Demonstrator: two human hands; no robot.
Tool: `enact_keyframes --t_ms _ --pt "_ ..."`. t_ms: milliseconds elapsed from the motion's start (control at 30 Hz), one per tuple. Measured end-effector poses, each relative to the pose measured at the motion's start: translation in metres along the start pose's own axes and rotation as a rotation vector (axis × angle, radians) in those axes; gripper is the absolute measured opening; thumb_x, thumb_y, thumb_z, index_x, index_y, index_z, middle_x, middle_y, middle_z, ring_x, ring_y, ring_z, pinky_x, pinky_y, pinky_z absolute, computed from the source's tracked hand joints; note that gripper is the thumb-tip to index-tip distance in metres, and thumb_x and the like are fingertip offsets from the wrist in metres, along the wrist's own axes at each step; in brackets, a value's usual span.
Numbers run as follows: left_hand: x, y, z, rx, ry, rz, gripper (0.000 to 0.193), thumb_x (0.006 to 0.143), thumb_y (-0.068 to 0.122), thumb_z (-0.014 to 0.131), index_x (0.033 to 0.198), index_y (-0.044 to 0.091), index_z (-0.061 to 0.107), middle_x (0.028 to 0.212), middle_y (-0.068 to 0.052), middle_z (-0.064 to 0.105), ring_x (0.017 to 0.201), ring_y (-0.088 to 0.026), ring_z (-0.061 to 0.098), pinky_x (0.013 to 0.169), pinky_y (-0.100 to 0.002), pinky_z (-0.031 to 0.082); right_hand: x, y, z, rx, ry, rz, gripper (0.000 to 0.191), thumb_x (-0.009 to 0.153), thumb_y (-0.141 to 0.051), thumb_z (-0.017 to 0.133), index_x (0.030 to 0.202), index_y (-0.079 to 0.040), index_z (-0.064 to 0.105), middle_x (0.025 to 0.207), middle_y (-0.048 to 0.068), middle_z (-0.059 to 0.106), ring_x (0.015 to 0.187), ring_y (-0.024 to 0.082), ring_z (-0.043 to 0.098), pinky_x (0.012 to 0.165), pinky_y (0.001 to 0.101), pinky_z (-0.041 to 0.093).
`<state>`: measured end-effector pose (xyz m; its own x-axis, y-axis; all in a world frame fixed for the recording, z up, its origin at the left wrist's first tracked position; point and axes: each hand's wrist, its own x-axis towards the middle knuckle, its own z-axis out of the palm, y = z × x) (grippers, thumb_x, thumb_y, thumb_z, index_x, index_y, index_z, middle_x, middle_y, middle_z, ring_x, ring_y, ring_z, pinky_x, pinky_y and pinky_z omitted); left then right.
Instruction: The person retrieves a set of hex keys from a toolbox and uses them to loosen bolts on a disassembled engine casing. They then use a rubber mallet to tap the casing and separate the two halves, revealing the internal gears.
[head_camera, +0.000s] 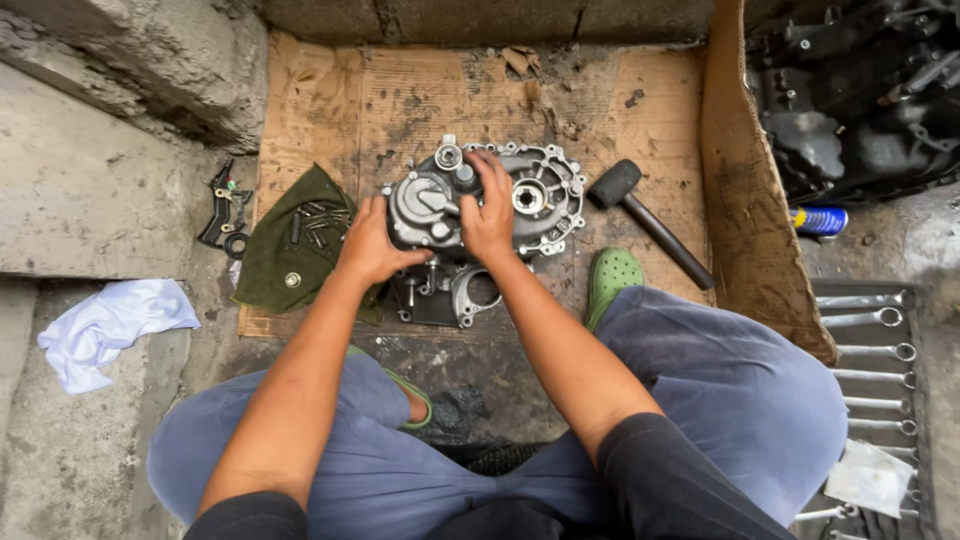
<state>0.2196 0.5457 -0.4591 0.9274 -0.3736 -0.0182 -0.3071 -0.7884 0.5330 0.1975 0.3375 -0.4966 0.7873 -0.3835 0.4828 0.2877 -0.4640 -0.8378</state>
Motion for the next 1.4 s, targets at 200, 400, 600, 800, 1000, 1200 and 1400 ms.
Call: enact_keyframes --t_ms 200,400,600,800,1000,1200,1400 --pt "0.000 0.000 0.001 0.015 0.004 -0.015 0.096 0.056 0.042 0.098 0.125 -0.004 0.048 0.127 -0.024 0.054 0.121 -0.044 0.055 0.100 -0.047 0.049 -0.005 -0.001 0.000 0.025 -0.015 0.006 0.053 0.083 -0.007 0.052 0.136 -0.007 0.061 0.142 0.018 0.057 0.137 0.038 0.051 0.121 0.0440 0.037" --pt "-0.003 0.007 0.002 0.011 0.049 -0.049 0.098 0.056 0.042 0.098 0.126 -0.004 0.048 0.132 -0.028 0.051 0.122 -0.046 0.054 0.099 -0.048 0.049 0.001 0.003 -0.003 0.030 -0.045 0.022 0.052 0.082 -0.007 0.053 0.134 -0.006 0.061 0.142 0.018 0.057 0.138 0.038 0.050 0.121 0.0441 0.037" --pt "0.002 0.006 0.002 0.067 -0.062 -0.067 0.096 0.055 0.044 0.098 0.124 -0.003 0.048 0.131 -0.024 0.053 0.122 -0.044 0.055 0.100 -0.049 0.049 -0.001 0.000 -0.004 0.011 -0.010 0.048 0.053 0.082 -0.007 0.053 0.134 -0.006 0.061 0.144 0.018 0.057 0.137 0.038 0.050 0.120 0.0441 0.037" --pt "0.005 0.004 -0.003 0.044 -0.062 -0.005 0.097 0.053 0.042 0.099 0.121 -0.002 0.047 0.126 -0.025 0.053 0.120 -0.045 0.054 0.100 -0.049 0.048 -0.005 0.001 -0.002 0.008 -0.009 0.030 0.053 0.083 -0.008 0.052 0.135 -0.006 0.061 0.145 0.018 0.057 0.138 0.038 0.050 0.121 0.0444 0.036" --pt "-0.003 0.005 0.003 0.005 0.005 -0.086 0.094 0.057 0.043 0.098 0.122 -0.002 0.047 0.127 -0.025 0.052 0.122 -0.045 0.053 0.101 -0.049 0.048 -0.003 0.007 -0.002 0.033 -0.059 0.010 0.053 0.082 -0.008 0.053 0.135 -0.006 0.061 0.143 0.017 0.057 0.138 0.038 0.051 0.122 0.0444 0.037" --pt "-0.001 -0.009 0.012 0.032 -0.007 -0.049 0.099 0.055 0.042 0.099 0.124 -0.004 0.044 0.131 -0.026 0.049 0.127 -0.045 0.049 0.105 -0.047 0.045 -0.005 0.007 -0.001 0.018 -0.055 0.014 0.053 0.083 -0.008 0.052 0.135 -0.005 0.059 0.143 0.018 0.056 0.137 0.037 0.051 0.121 0.0439 0.037" --pt "-0.002 -0.015 0.016 0.016 -0.074 -0.095 0.101 0.057 0.042 0.097 0.126 -0.004 0.040 0.137 -0.027 0.045 0.133 -0.044 0.045 0.110 -0.046 0.041 -0.006 0.004 0.001 0.025 -0.071 0.002 0.054 0.083 -0.007 0.050 0.136 -0.004 0.059 0.144 0.018 0.056 0.139 0.038 0.050 0.122 0.0445 0.036"
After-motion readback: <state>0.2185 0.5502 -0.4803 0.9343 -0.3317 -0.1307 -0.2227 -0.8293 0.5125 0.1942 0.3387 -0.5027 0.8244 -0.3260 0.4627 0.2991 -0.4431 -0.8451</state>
